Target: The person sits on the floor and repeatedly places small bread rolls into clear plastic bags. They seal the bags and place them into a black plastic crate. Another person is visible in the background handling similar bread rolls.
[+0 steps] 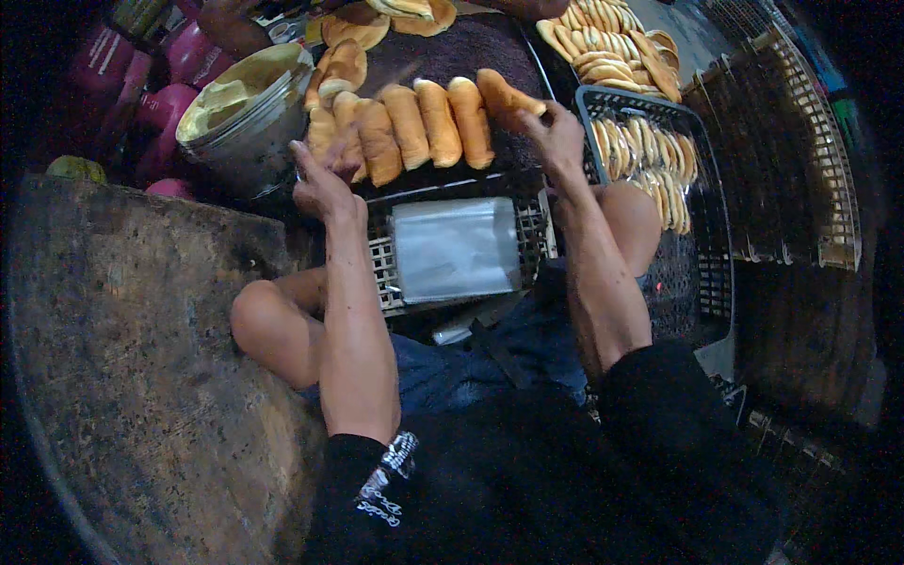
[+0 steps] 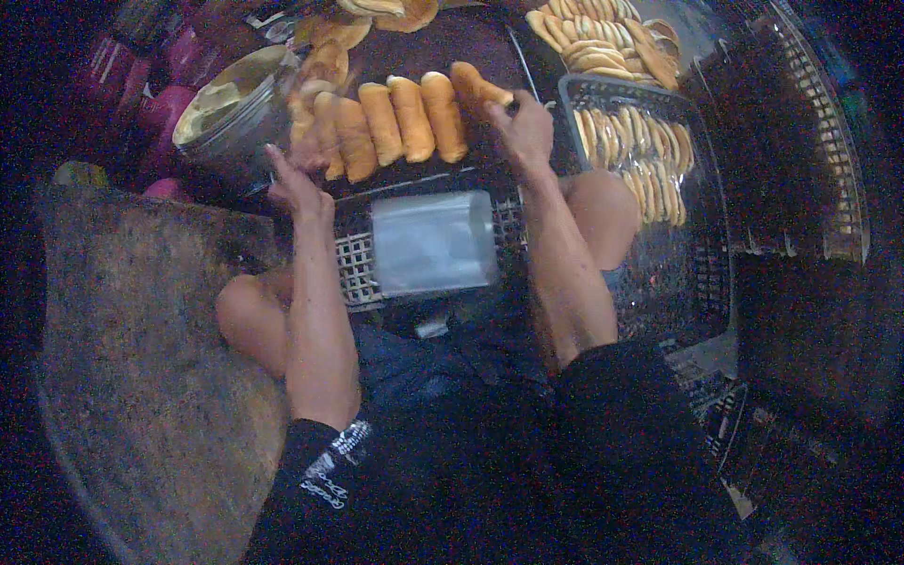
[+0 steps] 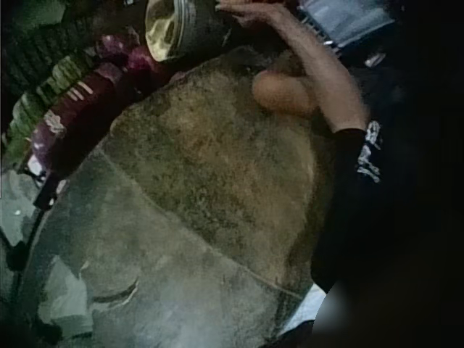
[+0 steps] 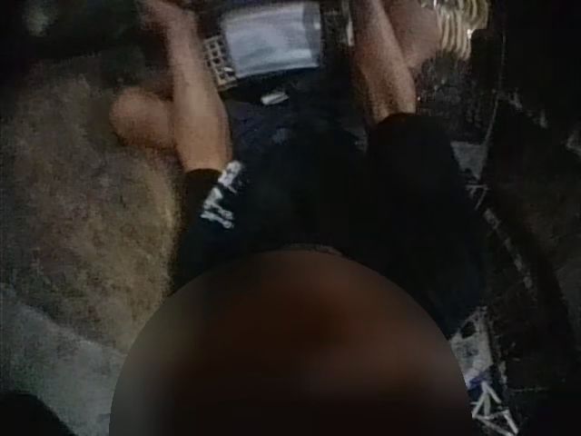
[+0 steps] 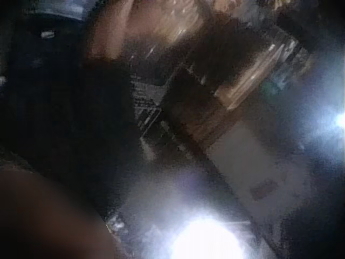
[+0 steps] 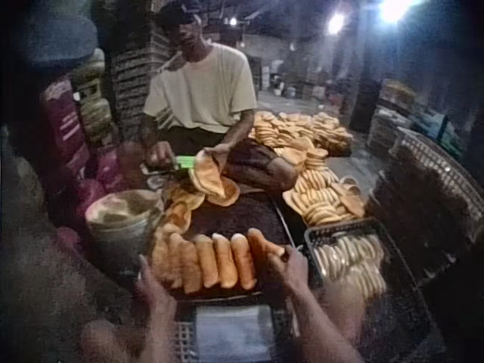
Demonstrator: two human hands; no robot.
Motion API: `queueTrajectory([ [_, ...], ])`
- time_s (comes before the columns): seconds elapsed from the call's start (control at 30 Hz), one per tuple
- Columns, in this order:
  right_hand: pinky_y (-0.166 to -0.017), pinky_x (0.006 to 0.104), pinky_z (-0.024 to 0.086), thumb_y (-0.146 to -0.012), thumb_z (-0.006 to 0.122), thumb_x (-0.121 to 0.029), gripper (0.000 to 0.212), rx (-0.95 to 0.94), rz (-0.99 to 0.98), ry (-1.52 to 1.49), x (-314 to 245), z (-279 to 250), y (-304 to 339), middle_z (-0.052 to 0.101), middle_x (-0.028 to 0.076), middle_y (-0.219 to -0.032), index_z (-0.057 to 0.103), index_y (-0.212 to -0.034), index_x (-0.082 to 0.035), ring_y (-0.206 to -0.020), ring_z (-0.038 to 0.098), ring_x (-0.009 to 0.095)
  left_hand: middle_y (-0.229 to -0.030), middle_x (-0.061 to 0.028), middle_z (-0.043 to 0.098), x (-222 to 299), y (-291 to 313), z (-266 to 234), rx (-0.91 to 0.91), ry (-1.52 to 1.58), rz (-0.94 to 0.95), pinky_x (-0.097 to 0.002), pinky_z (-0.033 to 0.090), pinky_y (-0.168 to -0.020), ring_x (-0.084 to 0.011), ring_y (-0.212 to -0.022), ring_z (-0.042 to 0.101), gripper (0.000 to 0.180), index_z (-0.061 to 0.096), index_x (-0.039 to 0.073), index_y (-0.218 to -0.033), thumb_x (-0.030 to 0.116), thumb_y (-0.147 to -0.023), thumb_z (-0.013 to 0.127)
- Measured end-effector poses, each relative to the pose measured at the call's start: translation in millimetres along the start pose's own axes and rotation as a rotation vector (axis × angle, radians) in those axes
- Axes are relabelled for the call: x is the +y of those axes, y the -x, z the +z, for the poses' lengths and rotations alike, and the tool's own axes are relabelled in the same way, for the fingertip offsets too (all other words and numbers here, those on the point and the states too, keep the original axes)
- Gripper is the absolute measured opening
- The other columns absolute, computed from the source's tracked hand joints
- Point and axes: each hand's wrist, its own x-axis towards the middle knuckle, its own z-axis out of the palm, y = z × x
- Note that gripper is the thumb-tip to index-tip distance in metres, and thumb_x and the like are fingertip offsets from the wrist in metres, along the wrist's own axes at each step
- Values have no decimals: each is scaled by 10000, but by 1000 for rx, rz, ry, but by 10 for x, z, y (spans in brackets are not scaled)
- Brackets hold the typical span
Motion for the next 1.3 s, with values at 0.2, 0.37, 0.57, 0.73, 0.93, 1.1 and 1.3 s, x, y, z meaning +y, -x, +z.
queueTrajectory([
  [0.2,-931,302,472,-908,641,-237,421,-26,162,-557,-459,-1358,341,683,121,-1081,620,-1233,29,-995,633,175,-1191,-238,601,54,161,132,-146,-199,196,-352,597,-699,-272,-830,696,739,479,-113,-1274,566,-985,480],
  [0.37,-994,292,434,-917,611,-197,405,-94,61,-686,-600,-1620,537,650,121,-1155,596,-1247,36,-1089,596,178,-1193,-229,644,103,296,67,-290,-374,205,-371,603,-750,-303,-808,719,719,422,-94,-1355,543,-1026,370],
  [0.57,-1014,321,411,-910,660,-250,438,-199,137,-693,-682,-1112,585,638,115,-1160,600,-1286,-35,-1126,558,181,-1317,-184,582,171,584,-38,-694,-119,52,-444,566,-899,-322,-1026,673,638,401,14,-1426,518,-1049,301],
  [0.73,-888,345,483,-890,698,-405,646,-418,65,-563,-987,-989,635,636,171,-1132,467,-1371,-40,-1064,589,227,-1461,-104,480,59,1028,179,-847,239,-162,-508,474,-1044,-332,-1314,494,640,313,113,-1512,512,-1021,409],
  [0.93,-1001,491,426,-779,742,-199,270,273,-703,-235,-1197,-900,629,566,169,-1236,647,-1001,-79,-1186,524,395,-1443,-126,480,179,949,423,-611,621,-523,-465,494,-1031,-297,-1298,509,627,397,116,-1443,461,-955,589],
  [1.1,-1034,527,380,-751,753,-183,528,420,-725,203,-678,-1310,581,553,106,-1317,569,-1245,-153,-1248,506,323,-1310,-185,560,-79,1475,1084,-838,-33,-264,-437,488,-949,-293,-1152,584,674,433,53,-1400,535,-950,569],
  [1.3,-882,449,509,-757,790,-210,617,239,95,194,885,-2056,639,655,215,-1104,509,-1280,-41,-1019,644,403,-1011,-137,678,-497,1773,948,-1015,-618,-89,-334,525,-778,-205,-917,672,603,615,5,-1211,546,-954,542],
])
